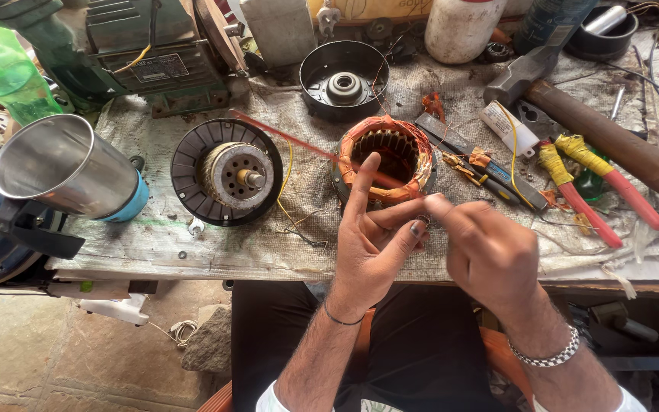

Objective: The person works on a copper-wound motor stator at a cluttered workbench. They use a flat hacksaw blade to file and clean the stator slots, then thread and press copper wire into the slots by hand, working around the stator and adjusting the windings.

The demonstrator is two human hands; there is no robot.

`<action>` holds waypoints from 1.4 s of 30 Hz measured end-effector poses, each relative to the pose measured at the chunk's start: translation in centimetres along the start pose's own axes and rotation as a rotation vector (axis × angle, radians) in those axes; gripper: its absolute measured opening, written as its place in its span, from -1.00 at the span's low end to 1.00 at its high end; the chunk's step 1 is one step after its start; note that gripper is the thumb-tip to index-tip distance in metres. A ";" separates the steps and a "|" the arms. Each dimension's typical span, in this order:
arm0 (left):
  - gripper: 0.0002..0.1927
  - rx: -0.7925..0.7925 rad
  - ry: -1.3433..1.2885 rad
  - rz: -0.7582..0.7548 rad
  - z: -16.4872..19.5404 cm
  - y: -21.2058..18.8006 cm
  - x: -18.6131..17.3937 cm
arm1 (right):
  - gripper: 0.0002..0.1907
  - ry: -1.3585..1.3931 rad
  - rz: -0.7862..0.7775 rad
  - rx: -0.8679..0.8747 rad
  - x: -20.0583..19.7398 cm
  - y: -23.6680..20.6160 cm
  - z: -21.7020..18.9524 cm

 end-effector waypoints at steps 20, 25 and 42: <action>-0.05 0.010 -0.001 0.008 0.2 -0.1 0.0 | -0.48 0.020 0.027 0.050 -0.2 -0.3 0.4; -0.06 0.004 -0.014 -0.006 0.3 -0.2 0.0 | -0.49 0.085 0.078 0.022 -0.6 -0.4 0.3; -0.05 0.021 -0.005 -0.015 0.5 0.0 0.0 | -0.51 0.043 0.089 0.064 -0.6 -0.7 0.7</action>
Point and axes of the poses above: each hand's wrist, its own y-axis towards the middle knuckle, its own x-axis out of the palm, z = x × y, the point moved 8 cm from there along y, towards the middle knuckle, and after that the axes turned 14 degrees about -x, right-handed, at the moved point
